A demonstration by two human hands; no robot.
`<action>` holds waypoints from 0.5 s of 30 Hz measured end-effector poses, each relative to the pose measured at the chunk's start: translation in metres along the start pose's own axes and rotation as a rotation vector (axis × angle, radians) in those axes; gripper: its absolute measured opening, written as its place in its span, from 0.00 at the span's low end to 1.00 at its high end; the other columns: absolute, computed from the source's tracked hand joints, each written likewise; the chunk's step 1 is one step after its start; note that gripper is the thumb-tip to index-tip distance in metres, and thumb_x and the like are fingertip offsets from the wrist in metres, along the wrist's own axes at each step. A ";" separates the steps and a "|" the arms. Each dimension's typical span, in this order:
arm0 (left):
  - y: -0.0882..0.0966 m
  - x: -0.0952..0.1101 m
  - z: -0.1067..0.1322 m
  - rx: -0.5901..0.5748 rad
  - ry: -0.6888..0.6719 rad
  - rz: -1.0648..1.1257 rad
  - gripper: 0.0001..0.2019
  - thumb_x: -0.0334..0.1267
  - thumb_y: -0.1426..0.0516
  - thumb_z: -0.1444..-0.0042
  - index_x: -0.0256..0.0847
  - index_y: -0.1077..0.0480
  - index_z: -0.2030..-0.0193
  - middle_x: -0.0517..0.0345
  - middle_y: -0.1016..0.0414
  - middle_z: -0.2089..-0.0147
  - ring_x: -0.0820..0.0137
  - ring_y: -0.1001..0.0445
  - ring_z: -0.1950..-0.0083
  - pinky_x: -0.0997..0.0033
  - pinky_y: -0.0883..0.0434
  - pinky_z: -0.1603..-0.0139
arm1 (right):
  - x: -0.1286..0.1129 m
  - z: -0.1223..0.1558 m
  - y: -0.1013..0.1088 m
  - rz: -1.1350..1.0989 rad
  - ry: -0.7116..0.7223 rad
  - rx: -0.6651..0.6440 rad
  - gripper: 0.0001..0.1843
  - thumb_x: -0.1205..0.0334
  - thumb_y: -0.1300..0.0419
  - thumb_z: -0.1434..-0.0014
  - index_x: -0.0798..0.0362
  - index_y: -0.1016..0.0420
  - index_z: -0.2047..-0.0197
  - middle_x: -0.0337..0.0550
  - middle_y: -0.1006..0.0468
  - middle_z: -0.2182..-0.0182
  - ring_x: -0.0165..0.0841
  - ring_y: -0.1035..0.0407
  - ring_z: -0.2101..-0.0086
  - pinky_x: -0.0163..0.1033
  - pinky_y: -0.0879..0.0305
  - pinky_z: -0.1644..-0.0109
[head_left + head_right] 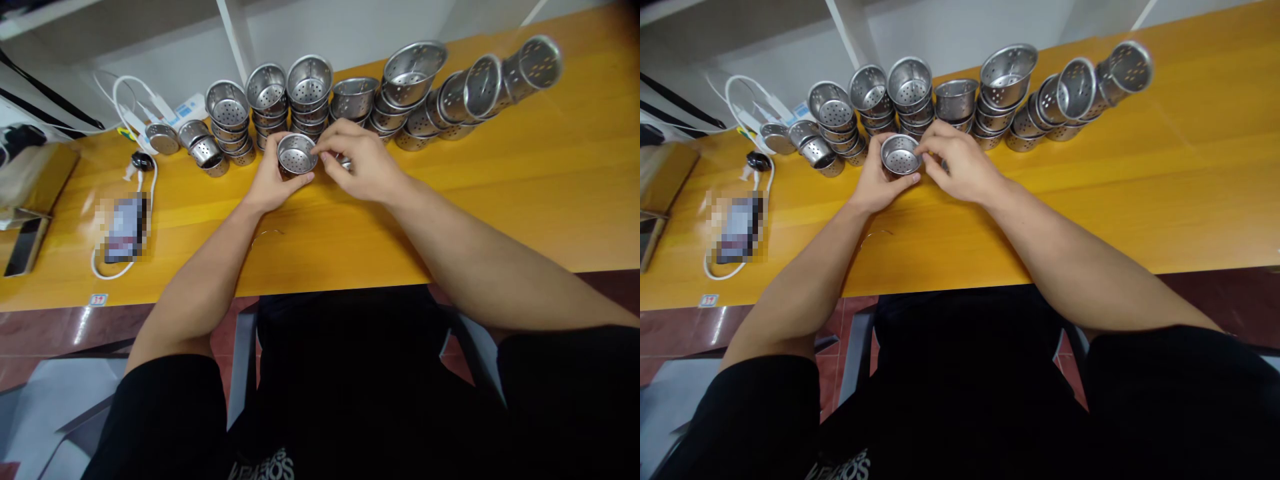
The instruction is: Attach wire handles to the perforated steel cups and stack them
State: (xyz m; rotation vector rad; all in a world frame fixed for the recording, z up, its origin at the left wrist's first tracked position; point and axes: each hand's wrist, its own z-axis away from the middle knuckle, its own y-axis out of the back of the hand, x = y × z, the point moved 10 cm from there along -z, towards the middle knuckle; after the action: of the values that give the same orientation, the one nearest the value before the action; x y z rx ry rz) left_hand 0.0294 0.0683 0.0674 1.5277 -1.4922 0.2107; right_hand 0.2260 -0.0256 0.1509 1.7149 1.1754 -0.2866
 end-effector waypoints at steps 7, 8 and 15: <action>-0.002 0.007 0.001 0.011 -0.007 0.001 0.61 0.93 0.28 0.41 0.57 0.38 0.17 0.43 0.22 0.22 0.46 0.15 0.20 0.35 0.16 0.12 | -0.002 0.002 -0.004 0.003 0.033 0.002 0.11 0.46 0.18 0.26 0.35 0.06 0.43 0.55 0.11 0.34 0.65 0.20 0.27 0.77 0.16 0.19; -0.003 0.007 0.002 0.006 -0.018 0.000 0.60 0.92 0.28 0.40 0.58 0.39 0.16 0.43 0.23 0.22 0.46 0.15 0.19 0.35 0.17 0.11 | -0.002 0.002 -0.005 0.000 0.035 -0.005 0.12 0.47 0.18 0.26 0.35 0.05 0.43 0.55 0.11 0.34 0.65 0.20 0.26 0.77 0.17 0.18; -0.008 0.001 0.003 -0.030 -0.058 -0.034 0.61 0.93 0.33 0.36 0.61 0.46 0.10 0.42 0.29 0.16 0.45 0.20 0.14 0.36 0.22 0.07 | 0.007 0.000 -0.009 -0.020 0.033 0.004 0.13 0.49 0.20 0.25 0.38 0.03 0.40 0.54 0.10 0.31 0.65 0.19 0.26 0.75 0.18 0.16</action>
State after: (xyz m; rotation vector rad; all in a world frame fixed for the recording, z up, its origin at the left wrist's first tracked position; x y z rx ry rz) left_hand 0.0348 0.0637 0.0630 1.5459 -1.5070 0.1243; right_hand 0.2224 -0.0215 0.1410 1.7180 1.2174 -0.2744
